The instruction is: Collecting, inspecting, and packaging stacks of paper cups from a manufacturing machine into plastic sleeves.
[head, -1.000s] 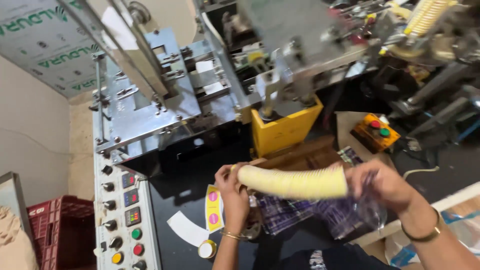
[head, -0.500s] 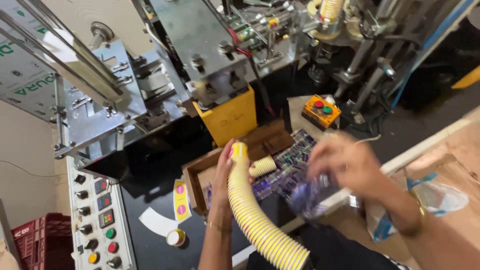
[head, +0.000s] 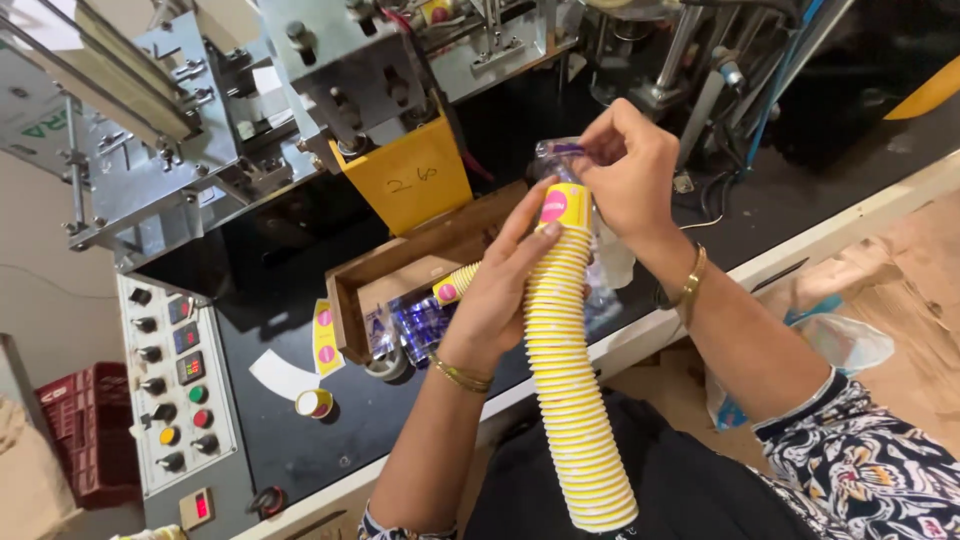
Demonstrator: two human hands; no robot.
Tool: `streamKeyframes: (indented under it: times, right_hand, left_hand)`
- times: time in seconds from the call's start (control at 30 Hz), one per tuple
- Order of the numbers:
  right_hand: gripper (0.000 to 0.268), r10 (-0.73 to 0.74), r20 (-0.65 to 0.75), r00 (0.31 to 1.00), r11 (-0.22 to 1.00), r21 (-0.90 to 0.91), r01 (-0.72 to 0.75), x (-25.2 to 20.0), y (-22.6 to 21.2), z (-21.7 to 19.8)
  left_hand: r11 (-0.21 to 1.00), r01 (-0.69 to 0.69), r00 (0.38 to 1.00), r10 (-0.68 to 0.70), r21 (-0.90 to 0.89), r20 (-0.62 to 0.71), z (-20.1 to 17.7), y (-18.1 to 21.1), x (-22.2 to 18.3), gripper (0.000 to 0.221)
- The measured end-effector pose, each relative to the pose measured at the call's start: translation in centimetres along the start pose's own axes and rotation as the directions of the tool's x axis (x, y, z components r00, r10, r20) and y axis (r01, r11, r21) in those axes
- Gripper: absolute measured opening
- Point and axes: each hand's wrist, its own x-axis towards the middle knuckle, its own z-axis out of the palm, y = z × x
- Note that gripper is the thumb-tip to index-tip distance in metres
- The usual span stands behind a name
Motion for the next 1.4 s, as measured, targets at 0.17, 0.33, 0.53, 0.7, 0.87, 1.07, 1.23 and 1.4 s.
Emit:
streamKeyframes:
  times: [0.17,0.33,0.53,0.7,0.87,1.07,1.23,1.4]
  right_hand:
    - [0.015,0.087,0.349,0.933,0.839,0.479,-0.258,-1.5,-0.4,-2.0]
    - [0.028,-0.054,0.159,0.986,0.969,0.248,0.013,-4.8,-5.3,-4.8]
    - [0.032,-0.025,0.126,0.992,0.921,0.389,-0.026,-8.1,-4.9,-7.2]
    - [0.035,-0.088,0.215,0.973,0.901,0.433,-0.013,-10.6,-5.1,-11.4]
    - [0.025,-0.087,0.67,0.737,0.833,0.455,-0.315,-14.1,-4.0,-15.8]
    - [0.014,-0.09,0.86,0.503,0.754,0.389,-0.529,-13.7,-4.7,-16.2]
    - [0.021,0.142,0.714,0.686,0.818,0.305,-0.487,-11.8,-6.3,-16.4]
    - [0.018,0.266,0.745,0.612,0.771,0.217,-0.598,-9.8,-8.1,-16.6]
  left_hand:
    - [0.995,-0.042,0.992,0.052,0.087,-0.113,-0.3,-1.6,0.7,0.063]
    - [0.861,-0.235,0.916,0.351,0.451,-0.193,-2.4,-4.5,0.0,0.053]
    - [0.629,-0.365,0.7,0.671,0.686,-0.244,0.6,-4.8,-2.4,0.028]
    - [0.763,-0.359,0.772,0.567,0.538,-0.288,1.9,-4.9,-6.1,0.015]
    - [0.614,-0.331,0.938,0.294,0.717,0.181,0.2,-6.1,-11.6,0.022]
    - [0.546,0.01,0.995,-0.093,0.838,0.048,1.4,-4.9,-12.1,0.032]
    - [0.196,-0.204,0.864,0.497,0.959,0.082,6.8,-3.2,-9.9,0.017]
    - [-0.107,-0.607,0.573,0.628,0.788,0.527,9.8,-1.5,-8.7,0.02]
